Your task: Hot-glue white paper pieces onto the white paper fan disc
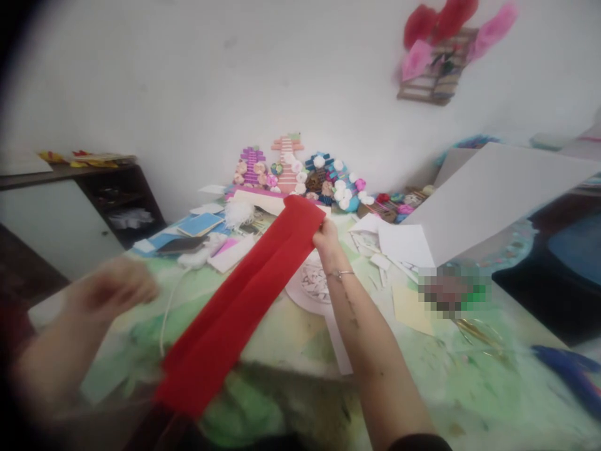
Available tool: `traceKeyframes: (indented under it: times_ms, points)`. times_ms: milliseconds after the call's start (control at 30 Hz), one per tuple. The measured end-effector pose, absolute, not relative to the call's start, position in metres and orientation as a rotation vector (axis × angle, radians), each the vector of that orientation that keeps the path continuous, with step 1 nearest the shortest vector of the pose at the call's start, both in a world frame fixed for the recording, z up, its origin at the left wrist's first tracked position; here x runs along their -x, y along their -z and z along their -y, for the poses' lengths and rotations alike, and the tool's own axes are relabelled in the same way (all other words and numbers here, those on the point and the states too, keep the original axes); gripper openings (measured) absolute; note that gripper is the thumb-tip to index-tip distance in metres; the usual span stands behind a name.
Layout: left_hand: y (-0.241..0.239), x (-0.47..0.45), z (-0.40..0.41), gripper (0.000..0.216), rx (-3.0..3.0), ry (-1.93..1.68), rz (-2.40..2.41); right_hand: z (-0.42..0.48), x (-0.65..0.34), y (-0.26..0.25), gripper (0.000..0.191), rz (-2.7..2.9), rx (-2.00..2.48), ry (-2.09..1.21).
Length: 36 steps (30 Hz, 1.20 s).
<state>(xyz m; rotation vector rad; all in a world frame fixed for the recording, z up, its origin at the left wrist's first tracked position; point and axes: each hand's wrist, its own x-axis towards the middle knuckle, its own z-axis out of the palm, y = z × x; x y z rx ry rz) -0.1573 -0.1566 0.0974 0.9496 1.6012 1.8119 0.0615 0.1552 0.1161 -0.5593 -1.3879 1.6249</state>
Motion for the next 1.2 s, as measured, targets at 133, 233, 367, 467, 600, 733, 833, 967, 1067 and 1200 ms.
traceKeyframes:
  times_ms: [133,233,367,467,600,733,833,967,1067,1200]
  points:
    - [-0.108,0.102,0.108,0.048,-1.374,-1.539,-1.508,-0.14,-0.045,-0.12,0.022,1.368,0.522,-1.788]
    - [-0.114,0.068,0.074,0.044,-1.453,-1.327,-1.474,-0.133,-0.036,-0.129,0.016,1.358,0.554,-1.794]
    - [-0.118,0.052,0.049,0.038,-1.363,-1.371,-1.516,-0.137,-0.05,-0.143,0.019,1.339,0.676,-1.659]
    - [-0.119,0.054,0.043,0.038,-1.34,-1.514,-1.681,-0.129,-0.077,-0.145,0.03,1.372,0.783,-1.519]
    - [-0.116,0.056,0.036,0.03,-1.451,-1.511,-2.095,-0.078,-0.102,-0.121,0.054,1.578,0.868,-1.527]
    - [-0.113,0.05,0.027,0.026,-1.536,-1.461,-2.18,-0.019,-0.106,-0.084,0.067,2.05,0.655,-1.279]
    - [-0.112,0.048,0.026,0.026,-1.469,-1.524,-2.033,-0.009,-0.108,-0.067,0.06,2.048,0.798,-1.025]
    - [-0.112,0.06,0.03,0.037,-1.179,-1.643,-1.663,-0.034,-0.117,-0.064,0.037,1.973,0.942,-0.969]
    - [-0.108,0.074,0.03,0.042,-0.999,-1.676,-1.507,-0.058,-0.126,-0.066,0.033,1.957,0.967,-0.998]
    - [-0.09,0.086,0.016,0.038,-0.926,-1.571,-1.501,-0.082,-0.133,-0.067,0.027,1.961,0.987,-1.032]
